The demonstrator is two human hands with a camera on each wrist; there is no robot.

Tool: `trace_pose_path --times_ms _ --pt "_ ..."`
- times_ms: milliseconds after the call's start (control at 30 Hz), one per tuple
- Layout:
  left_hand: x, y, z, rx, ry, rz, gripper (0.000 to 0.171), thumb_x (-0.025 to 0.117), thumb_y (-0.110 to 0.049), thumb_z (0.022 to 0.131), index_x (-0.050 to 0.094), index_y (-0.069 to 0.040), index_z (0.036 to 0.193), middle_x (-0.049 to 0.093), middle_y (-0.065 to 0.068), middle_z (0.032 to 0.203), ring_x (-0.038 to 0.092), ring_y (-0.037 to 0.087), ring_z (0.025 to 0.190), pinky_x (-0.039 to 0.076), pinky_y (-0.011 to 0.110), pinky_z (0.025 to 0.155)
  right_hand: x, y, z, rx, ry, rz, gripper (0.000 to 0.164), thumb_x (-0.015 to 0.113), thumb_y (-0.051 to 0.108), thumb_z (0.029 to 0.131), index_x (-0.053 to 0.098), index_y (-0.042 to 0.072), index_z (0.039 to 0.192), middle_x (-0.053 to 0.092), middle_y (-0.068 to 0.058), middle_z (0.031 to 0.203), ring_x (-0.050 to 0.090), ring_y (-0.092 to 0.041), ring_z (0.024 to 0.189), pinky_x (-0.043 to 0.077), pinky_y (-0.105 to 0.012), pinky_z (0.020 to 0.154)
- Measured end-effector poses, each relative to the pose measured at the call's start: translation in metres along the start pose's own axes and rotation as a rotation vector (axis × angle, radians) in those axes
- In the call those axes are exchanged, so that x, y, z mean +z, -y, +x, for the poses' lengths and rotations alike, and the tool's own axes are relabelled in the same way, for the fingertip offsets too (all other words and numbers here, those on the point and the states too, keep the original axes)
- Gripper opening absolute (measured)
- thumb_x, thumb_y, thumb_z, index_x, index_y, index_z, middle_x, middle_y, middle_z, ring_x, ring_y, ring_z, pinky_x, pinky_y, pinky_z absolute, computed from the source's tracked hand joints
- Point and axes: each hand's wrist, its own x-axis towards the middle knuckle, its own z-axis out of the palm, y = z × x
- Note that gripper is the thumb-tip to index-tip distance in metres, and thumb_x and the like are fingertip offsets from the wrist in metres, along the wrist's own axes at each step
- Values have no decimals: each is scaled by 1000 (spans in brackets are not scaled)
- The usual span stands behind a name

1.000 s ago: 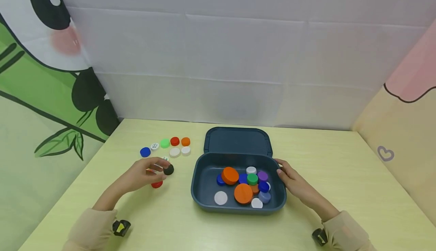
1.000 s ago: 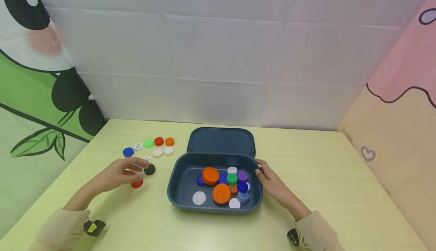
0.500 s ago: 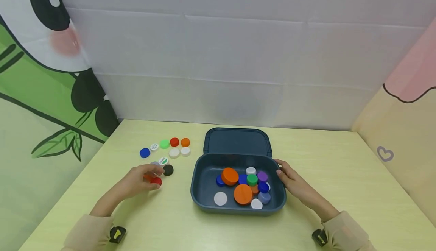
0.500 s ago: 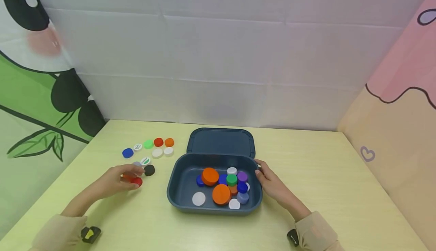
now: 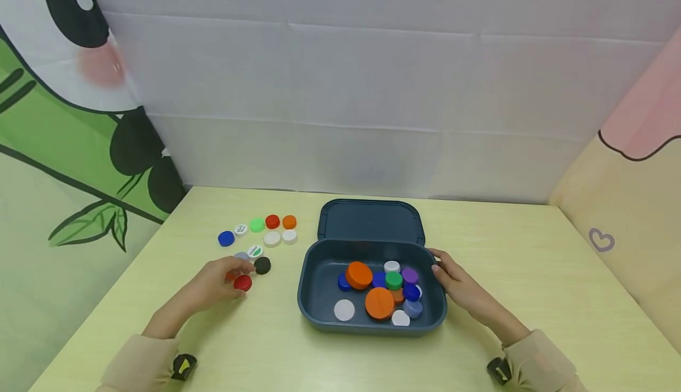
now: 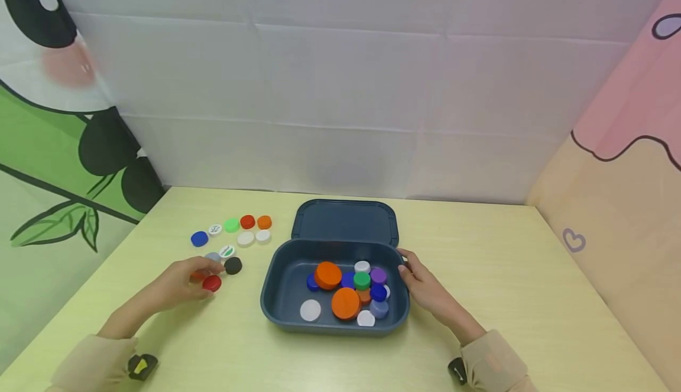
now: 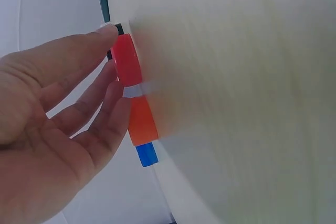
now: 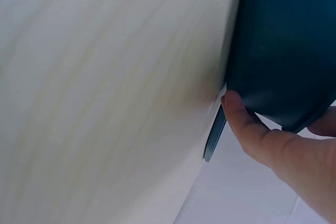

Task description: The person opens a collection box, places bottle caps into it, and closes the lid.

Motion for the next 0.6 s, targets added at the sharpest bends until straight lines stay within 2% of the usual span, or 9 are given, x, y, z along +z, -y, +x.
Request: trace_pose_path --times_ms 133,333,600 --pt "1 -1 -1 25 -20 38 37 75 -1 68 63 -4 103 65 7 99 57 24 92 50 45 85 0 0 0 0 1 1 42 31 19 100 24 11 141 38 -26 137 40 -40 124 38 -52 100" --pt "2 -3 0 15 -7 83 37 76 0 67 64 -4 102 65 7 99 57 24 93 50 46 85 -1 -1 0 1 7 2 43 31 19 100 23 11 141 37 -26 137 40 -40 124 37 -52 100" --pt "1 -6 2 24 -7 88 33 74 -3 70 64 -5 101 64 6 98 56 22 89 51 43 83 -1 -2 0 -10 10 4 43 31 21 100 23 11 141 36 -27 138 39 -41 125 38 -53 100"
